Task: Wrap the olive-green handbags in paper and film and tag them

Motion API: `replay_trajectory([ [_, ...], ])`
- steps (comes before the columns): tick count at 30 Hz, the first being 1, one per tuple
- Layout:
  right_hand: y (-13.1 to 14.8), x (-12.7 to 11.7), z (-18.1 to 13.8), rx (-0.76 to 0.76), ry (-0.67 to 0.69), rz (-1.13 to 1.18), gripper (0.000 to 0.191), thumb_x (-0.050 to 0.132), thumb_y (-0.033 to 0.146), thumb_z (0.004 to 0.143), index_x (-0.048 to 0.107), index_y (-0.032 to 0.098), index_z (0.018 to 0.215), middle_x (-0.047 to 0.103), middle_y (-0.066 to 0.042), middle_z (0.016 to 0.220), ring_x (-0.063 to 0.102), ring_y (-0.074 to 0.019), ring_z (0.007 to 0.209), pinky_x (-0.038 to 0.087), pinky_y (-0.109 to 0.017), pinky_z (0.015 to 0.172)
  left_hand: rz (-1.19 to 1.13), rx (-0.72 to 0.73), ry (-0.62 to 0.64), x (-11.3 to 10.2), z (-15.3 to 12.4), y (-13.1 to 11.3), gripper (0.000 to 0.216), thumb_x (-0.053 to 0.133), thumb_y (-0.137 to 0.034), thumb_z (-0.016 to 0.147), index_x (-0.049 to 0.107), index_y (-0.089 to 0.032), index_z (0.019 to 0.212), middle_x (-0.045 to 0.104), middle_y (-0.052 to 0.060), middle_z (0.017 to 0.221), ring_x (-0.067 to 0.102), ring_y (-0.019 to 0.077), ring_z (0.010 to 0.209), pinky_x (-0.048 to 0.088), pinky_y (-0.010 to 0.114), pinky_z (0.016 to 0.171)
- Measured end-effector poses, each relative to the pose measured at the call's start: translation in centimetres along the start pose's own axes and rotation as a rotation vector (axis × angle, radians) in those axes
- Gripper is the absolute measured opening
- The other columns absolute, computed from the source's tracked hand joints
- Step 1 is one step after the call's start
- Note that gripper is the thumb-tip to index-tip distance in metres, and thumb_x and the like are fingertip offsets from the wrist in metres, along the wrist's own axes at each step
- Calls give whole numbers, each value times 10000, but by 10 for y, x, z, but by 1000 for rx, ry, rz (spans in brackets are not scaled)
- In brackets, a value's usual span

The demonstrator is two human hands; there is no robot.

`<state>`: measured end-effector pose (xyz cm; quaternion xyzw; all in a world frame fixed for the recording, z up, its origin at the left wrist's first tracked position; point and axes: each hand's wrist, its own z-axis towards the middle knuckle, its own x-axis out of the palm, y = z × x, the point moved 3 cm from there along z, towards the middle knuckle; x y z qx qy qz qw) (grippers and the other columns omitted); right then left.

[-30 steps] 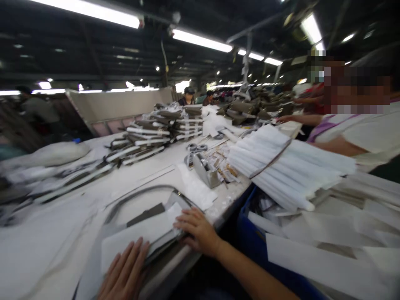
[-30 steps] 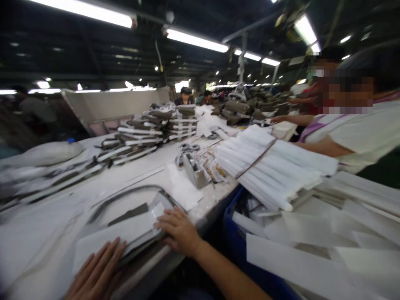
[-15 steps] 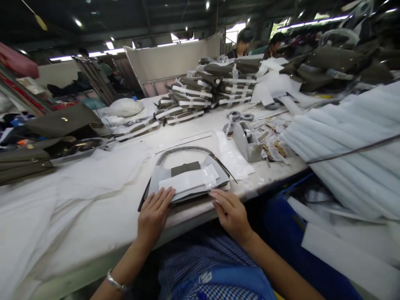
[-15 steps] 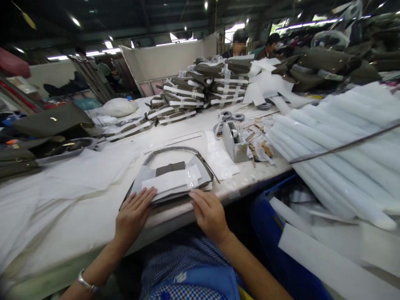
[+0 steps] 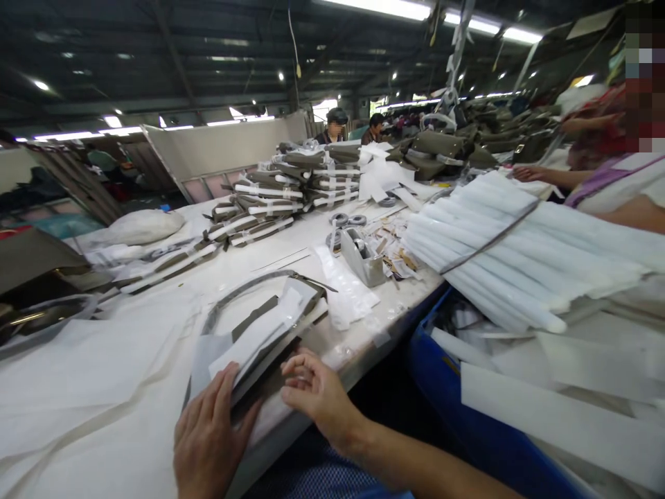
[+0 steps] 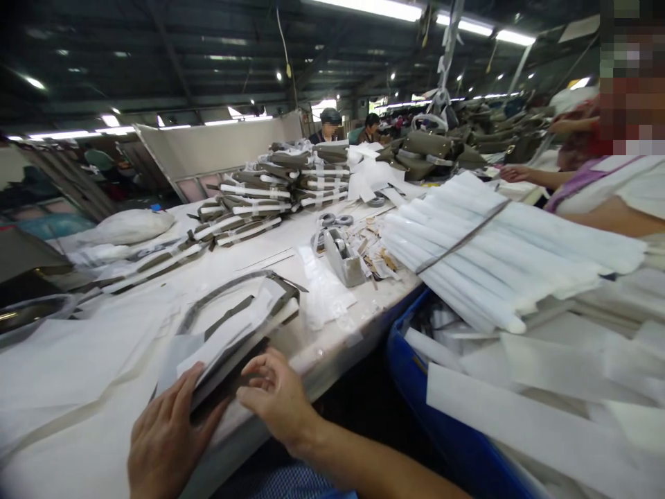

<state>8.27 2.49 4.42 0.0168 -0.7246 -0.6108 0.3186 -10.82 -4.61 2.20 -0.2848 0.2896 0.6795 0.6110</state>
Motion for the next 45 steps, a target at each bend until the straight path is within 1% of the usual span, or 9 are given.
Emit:
replay_trajectory([
  [3, 12, 10, 12, -170, 146, -172, 309, 747, 274, 719, 675, 212, 1014, 398, -83, 1505, 648, -217, 1068, 517, -339, 929, 65, -117, -25, 3, 0, 9, 681, 595, -394, 920, 315, -219, 1516, 627, 125, 1300, 637, 323, 998, 460, 429, 858],
  [5, 23, -1, 22, -332, 227, -464, 296, 710, 261, 787, 693, 235, 1081, 489, -71, 1452, 647, -219, 1085, 519, -351, 949, 64, -158, -25, 5, 0, 13, 671, 580, -357, 937, 285, -232, 1527, 624, 118, 1303, 641, 307, 980, 471, 414, 841],
  [9, 43, -63, 53, -635, 121, -1214, 255, 586, 189, 921, 689, 234, 1150, 653, -72, 1272, 556, -240, 1240, 308, -479, 1158, 70, -202, -5, 6, 1, 15, 629, 561, -320, 952, 303, -256, 1522, 637, 101, 1283, 642, 299, 969, 480, 414, 859],
  [13, 45, -122, 84, -545, 39, -1675, 366, 672, 221, 894, 639, 152, 1252, 577, -152, 1365, 422, -325, 1363, 224, -560, 1174, 39, -183, -19, 6, 1, 13, 616, 560, -303, 953, 317, -257, 1517, 620, 102, 1318, 639, 304, 1034, 477, 424, 903],
  [17, 39, -138, 99, -488, 36, -1695, 132, 626, 178, 926, 730, 212, 1000, 720, -57, 1126, 611, -224, 1160, 283, -464, 1160, -7, -140, -36, 6, 0, 12, 617, 532, -279, 967, 281, -279, 1530, 581, 91, 1380, 611, 287, 1142, 443, 424, 989],
  [26, 56, -122, 85, -617, -13, -1540, 217, 502, 214, 996, 717, 228, 974, 739, -43, 1052, 665, -184, 1019, 260, -468, 1155, 5, -193, -43, 2, 1, 10, 628, 526, -271, 970, 255, -300, 1535, 580, 89, 1380, 616, 281, 1138, 451, 424, 981],
  [34, 36, -69, 12, -467, 479, -1213, 198, 560, 358, 979, 737, 289, 1035, 751, -6, 1001, 685, -195, 944, 451, -376, 1026, 8, -269, -53, 2, -3, 14, 645, 585, -296, 934, 313, -294, 1519, 614, 85, 1335, 636, 315, 1041, 490, 452, 920],
  [40, 17, -74, 51, -419, 30, -1464, 646, 662, 456, 900, 514, 76, 1401, 418, -229, 1484, 343, -366, 1409, 227, -558, 1184, -10, -276, -57, 1, -3, 14, 634, 589, -287, 932, 330, -295, 1511, 622, 81, 1319, 631, 300, 1050, 473, 435, 944],
  [45, -19, -38, 63, -408, 325, -1515, 859, 681, 616, 831, 465, 36, 1428, 331, -276, 1514, 268, -401, 1437, 170, -567, 1197, -43, -369, -87, -2, -2, 18, 590, 602, -319, 929, 395, -272, 1479, 641, 85, 1281, 649, 285, 1006, 486, 402, 913],
])
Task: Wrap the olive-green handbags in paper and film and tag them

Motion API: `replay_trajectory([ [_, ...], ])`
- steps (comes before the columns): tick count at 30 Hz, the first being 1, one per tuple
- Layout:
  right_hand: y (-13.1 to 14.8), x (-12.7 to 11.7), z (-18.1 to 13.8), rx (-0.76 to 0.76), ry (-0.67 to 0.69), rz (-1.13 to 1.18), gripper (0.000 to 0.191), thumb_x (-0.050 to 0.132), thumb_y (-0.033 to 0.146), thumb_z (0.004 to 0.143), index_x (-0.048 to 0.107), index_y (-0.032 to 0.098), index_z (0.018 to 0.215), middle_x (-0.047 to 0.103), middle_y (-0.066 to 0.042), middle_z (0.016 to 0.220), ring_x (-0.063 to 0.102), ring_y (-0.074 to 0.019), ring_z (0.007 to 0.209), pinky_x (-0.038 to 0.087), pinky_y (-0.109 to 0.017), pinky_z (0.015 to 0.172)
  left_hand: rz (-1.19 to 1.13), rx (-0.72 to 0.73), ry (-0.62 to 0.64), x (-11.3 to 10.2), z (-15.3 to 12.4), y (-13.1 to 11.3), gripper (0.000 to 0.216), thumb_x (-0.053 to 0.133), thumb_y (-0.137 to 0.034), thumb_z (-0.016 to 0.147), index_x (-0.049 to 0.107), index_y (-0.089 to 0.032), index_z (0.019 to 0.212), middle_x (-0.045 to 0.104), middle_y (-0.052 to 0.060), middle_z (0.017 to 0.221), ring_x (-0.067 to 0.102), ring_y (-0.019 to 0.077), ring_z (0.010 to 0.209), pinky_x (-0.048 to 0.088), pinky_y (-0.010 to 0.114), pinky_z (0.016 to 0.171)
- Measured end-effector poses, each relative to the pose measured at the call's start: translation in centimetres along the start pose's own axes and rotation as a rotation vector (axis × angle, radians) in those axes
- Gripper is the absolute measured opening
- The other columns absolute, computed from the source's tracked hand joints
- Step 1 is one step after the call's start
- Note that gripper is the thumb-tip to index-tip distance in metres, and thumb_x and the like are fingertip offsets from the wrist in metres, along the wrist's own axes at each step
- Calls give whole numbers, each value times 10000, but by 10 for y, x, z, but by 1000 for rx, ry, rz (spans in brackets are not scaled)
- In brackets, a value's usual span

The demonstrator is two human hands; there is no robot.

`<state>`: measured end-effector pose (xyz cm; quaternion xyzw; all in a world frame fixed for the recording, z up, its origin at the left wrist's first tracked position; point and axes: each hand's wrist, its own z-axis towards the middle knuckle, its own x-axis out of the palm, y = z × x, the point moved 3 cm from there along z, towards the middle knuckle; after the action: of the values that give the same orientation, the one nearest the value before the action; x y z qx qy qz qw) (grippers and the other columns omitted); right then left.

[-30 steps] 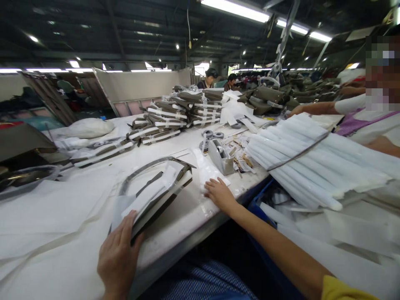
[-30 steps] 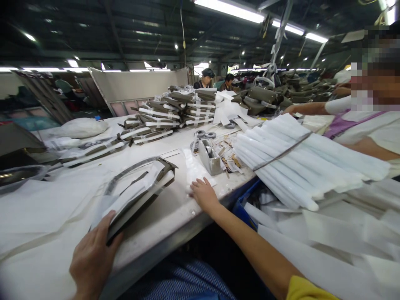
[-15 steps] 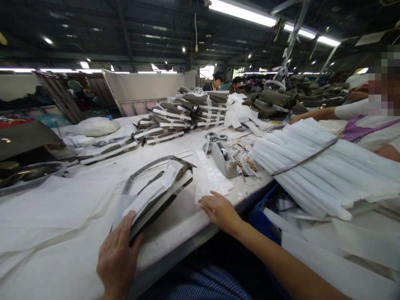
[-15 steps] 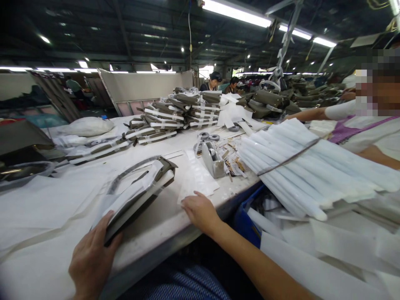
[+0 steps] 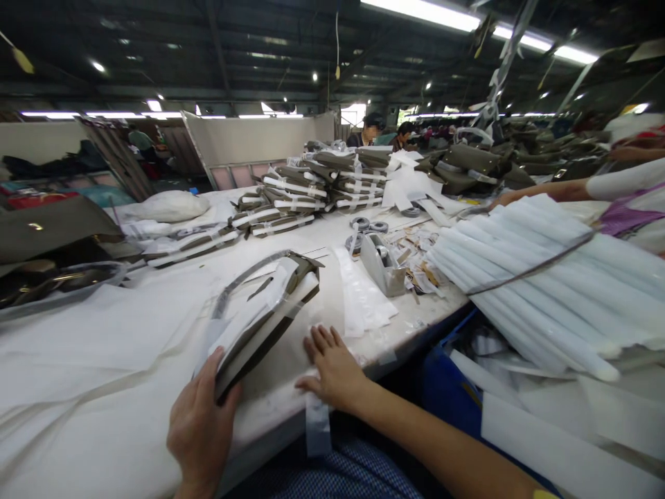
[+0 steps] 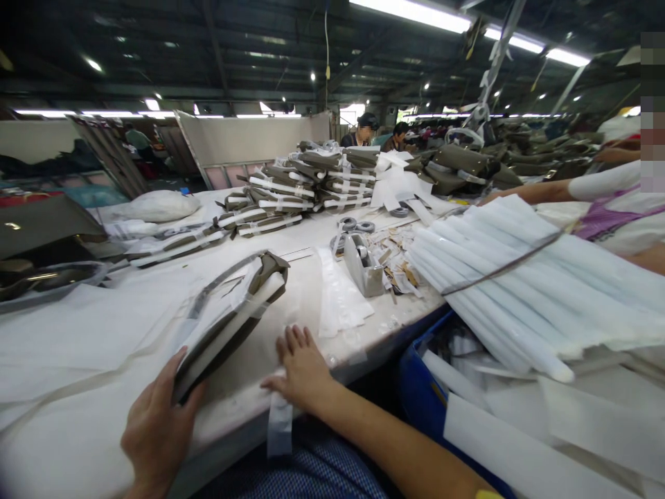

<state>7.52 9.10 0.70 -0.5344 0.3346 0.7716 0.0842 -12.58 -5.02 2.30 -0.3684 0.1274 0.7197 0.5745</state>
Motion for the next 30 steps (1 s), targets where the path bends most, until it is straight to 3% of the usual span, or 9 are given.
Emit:
replay_trajectory([
  [3, 20, 9, 7, -202, 62, 107, 749, 621, 628, 874, 488, 142, 1429, 414, -187, 1500, 336, -321, 1423, 188, -508, 1209, -18, -79, -43, -2, 2, 3, 587, 624, -352, 914, 428, -258, 1458, 647, 92, 1270, 655, 290, 1010, 493, 399, 911],
  [6, 20, 15, 18, -201, 46, 100, 756, 579, 631, 900, 449, 137, 1458, 390, -185, 1515, 310, -313, 1437, 166, -511, 1213, -16, -121, -74, -3, 4, 5, 611, 637, -363, 903, 419, -255, 1464, 652, 96, 1263, 658, 295, 1020, 498, 405, 917],
  [9, 19, 26, 35, -222, 60, 70, 817, 582, 644, 890, 407, 109, 1481, 335, -201, 1540, 250, -324, 1459, 164, -506, 1215, -15, -71, -103, -3, 12, 5, 611, 649, -345, 898, 424, -258, 1459, 652, 97, 1265, 657, 283, 1034, 492, 396, 931],
  [13, 28, 34, 57, -169, 17, 75, 724, 584, 565, 925, 436, 99, 1459, 348, -207, 1533, 275, -326, 1449, 184, -518, 1208, 4, 87, -143, -6, 30, -8, 586, 646, -286, 905, 434, -244, 1449, 651, 95, 1280, 652, 264, 1063, 471, 373, 939],
  [18, 44, 6, 36, -271, -155, 252, 389, 542, 367, 984, 590, 186, 1325, 616, -129, 1315, 517, -268, 1279, 350, -476, 1140, 23, 304, -177, -8, 33, -39, 582, 647, -234, 909, 434, -258, 1451, 658, 55, 1286, 645, 227, 1113, 448, 340, 964],
  [20, 45, -12, 11, -389, -188, 318, 293, 512, 321, 998, 653, 225, 1236, 681, -93, 1210, 615, -245, 1140, 451, -429, 1050, 27, 372, -138, -5, 21, -50, 545, 622, -233, 928, 448, -245, 1444, 649, 50, 1301, 639, 218, 1130, 445, 334, 960],
  [23, 39, -42, -12, -503, -230, 330, 252, 536, 282, 987, 673, 256, 1197, 708, -56, 1160, 655, -224, 1057, 479, -407, 1011, 24, 447, -80, 2, -3, -66, 447, 552, -188, 960, 505, -224, 1403, 639, 41, 1315, 634, 214, 1140, 441, 339, 943],
  [27, 24, -68, 24, -342, -252, 361, 251, 491, 277, 1004, 700, 253, 1140, 702, -50, 1158, 630, -205, 1108, 467, -367, 1027, 5, 426, -71, 6, -24, -82, 428, 461, -102, 969, 551, -231, 1367, 641, 37, 1310, 632, 212, 1146, 436, 336, 928],
  [30, 15, -60, 90, -84, -55, 246, 266, 534, 268, 981, 670, 223, 1206, 674, -58, 1228, 610, -203, 1156, 445, -329, 1043, -7, 391, -79, 6, -26, -89, 440, 445, -96, 968, 561, -253, 1362, 649, 34, 1296, 639, 206, 1134, 442, 325, 917],
])
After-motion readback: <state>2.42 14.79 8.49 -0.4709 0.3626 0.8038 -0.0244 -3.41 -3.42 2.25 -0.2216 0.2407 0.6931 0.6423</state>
